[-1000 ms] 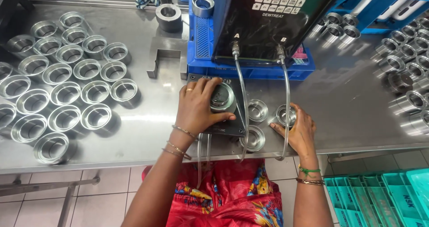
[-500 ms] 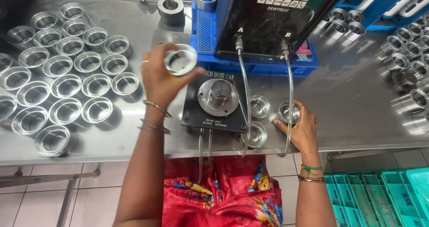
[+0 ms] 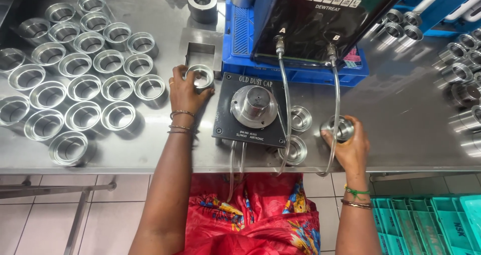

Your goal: The worker is processing metal ring components through a specialized industrial machine fixture and cleaning the equipment surface.

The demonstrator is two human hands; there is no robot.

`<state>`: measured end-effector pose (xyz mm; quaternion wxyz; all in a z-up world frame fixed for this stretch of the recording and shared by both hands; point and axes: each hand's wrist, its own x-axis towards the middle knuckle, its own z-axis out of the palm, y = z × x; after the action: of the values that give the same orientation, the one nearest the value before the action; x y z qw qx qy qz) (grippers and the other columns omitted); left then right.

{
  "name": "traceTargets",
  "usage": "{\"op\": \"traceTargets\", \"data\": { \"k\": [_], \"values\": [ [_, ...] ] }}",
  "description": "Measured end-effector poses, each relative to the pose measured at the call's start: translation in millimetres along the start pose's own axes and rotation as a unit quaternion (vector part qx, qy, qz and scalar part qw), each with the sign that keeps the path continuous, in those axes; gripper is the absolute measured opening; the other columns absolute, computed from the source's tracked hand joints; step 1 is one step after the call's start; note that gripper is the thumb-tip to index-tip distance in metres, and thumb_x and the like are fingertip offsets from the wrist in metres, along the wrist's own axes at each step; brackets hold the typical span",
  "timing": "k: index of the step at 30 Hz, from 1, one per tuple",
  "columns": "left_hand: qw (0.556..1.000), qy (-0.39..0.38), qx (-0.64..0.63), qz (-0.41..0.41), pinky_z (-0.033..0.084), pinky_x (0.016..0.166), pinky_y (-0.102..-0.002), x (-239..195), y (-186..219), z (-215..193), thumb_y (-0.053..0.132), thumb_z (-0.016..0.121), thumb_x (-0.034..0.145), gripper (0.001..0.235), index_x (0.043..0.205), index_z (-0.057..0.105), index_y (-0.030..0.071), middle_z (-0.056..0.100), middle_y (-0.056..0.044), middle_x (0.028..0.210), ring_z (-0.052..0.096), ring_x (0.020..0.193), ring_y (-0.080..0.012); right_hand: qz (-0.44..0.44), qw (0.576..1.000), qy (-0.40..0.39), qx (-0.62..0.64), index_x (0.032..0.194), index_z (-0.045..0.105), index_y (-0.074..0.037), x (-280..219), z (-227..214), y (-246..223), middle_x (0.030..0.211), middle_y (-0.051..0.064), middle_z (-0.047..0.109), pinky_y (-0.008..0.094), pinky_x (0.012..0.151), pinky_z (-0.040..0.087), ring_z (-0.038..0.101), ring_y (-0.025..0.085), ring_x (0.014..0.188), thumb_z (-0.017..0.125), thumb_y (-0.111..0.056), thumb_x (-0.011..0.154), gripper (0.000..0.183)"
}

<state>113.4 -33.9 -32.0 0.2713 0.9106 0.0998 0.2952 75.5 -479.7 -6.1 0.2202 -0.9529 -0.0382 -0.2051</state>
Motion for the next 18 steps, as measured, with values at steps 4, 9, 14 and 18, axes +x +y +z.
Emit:
{"op": "traceTargets", "data": {
  "k": [4,9,14,18],
  "values": [
    [0.999,0.015,-0.042,-0.028,0.052,0.091,-0.047,0.0,-2.5,0.6,0.016,0.097,0.061,0.058,0.111,0.068,0.01,0.039,-0.016,0.142,0.058,0.115,-0.0414,0.152,0.982,0.004,0.113,0.133,0.057,-0.011,3.1,-3.3,14.7,0.113,0.013,0.071,0.042,0.086,0.057,0.07,0.025,0.099,0.089,-0.042,0.079,0.07],
    [0.997,0.045,-0.057,-0.007,0.052,0.095,-0.048,7.7,-2.7,4.6,0.012,0.095,0.066,0.064,0.121,0.063,0.011,0.034,-0.019,0.142,0.055,0.121,-0.0451,0.088,0.888,0.108,0.437,0.14,0.043,-0.007,15.5,-32.3,-47.0,0.122,0.009,0.063,0.029,0.092,0.061,0.067,0.015,0.104,0.091,-0.043,0.086,0.081],
    [0.996,0.051,-0.062,-0.035,0.052,0.096,-0.049,12.4,3.9,8.3,0.014,0.092,0.072,0.068,0.129,0.055,0.009,0.036,-0.018,0.143,0.056,0.119,-0.0435,-0.09,0.936,0.027,0.34,0.138,0.05,-0.009,26.8,-33.3,-135.5,0.125,0.008,0.063,0.036,0.097,0.057,0.065,0.019,0.115,0.091,-0.042,0.083,0.076],
    [0.997,0.035,-0.04,-0.064,0.053,0.095,-0.047,13.6,12.1,-3.3,0.015,0.088,0.078,0.062,0.129,0.055,0.008,0.038,-0.015,0.14,0.057,0.117,-0.0402,-0.161,0.95,-0.022,0.265,0.127,0.054,-0.01,32.4,-22.0,-201.5,0.117,0.008,0.068,0.037,0.096,0.055,0.067,0.021,0.11,0.091,-0.046,0.075,0.074]
  ]
}}
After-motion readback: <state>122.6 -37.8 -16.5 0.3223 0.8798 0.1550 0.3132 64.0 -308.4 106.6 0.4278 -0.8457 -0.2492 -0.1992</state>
